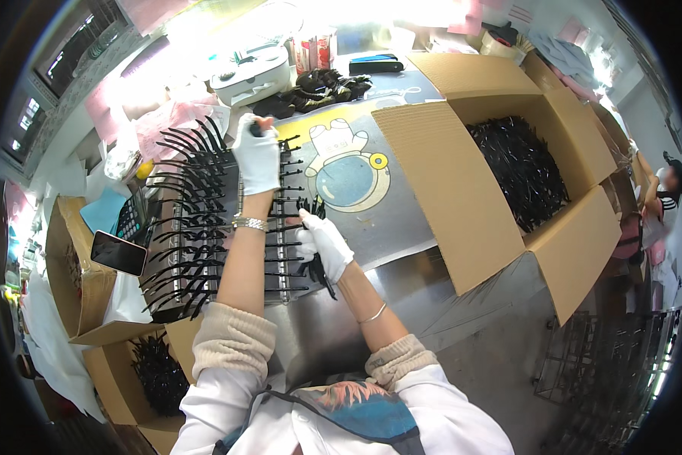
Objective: The person repeatedly picks black hair clips from a cardboard box and inserts them into slots on a metal rack. After filling a rack, they carry it to a nearby rack and place it on a shelf, then return to the table to continue the cycle.
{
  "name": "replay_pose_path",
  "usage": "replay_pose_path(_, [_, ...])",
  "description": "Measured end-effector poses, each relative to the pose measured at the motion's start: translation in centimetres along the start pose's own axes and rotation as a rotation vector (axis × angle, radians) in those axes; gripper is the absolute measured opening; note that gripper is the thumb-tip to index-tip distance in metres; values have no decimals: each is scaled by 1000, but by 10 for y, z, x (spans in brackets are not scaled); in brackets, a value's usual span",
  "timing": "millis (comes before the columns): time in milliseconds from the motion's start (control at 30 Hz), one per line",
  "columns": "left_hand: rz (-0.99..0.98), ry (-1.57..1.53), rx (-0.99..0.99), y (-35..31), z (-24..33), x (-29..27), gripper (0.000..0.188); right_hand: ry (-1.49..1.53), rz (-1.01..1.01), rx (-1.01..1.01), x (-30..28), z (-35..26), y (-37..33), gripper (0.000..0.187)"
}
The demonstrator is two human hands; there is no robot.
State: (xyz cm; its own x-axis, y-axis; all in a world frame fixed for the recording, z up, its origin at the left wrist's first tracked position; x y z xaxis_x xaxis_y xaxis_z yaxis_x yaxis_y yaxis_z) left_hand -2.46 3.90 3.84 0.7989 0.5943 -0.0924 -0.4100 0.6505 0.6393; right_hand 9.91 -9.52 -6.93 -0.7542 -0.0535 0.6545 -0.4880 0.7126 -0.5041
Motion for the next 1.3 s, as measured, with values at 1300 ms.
replay_pose_path(1300, [52, -50, 192, 44, 173, -61, 13, -2193, 1200, -1246, 4, -301, -284, 69])
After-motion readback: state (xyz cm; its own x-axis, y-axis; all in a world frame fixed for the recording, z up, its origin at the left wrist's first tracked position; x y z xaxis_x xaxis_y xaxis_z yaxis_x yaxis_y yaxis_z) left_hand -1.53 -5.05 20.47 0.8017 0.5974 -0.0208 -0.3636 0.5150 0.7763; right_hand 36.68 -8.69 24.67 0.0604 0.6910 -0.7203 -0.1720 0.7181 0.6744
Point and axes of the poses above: each hand's wrist, its own y-axis towards the middle knuckle, its own x-axis out of the palm, z = x × y, the point moved 6 cm from there along y, towards the middle knuckle, and after that the axes turned 2 degrees about -y, right-handed, at the moved point
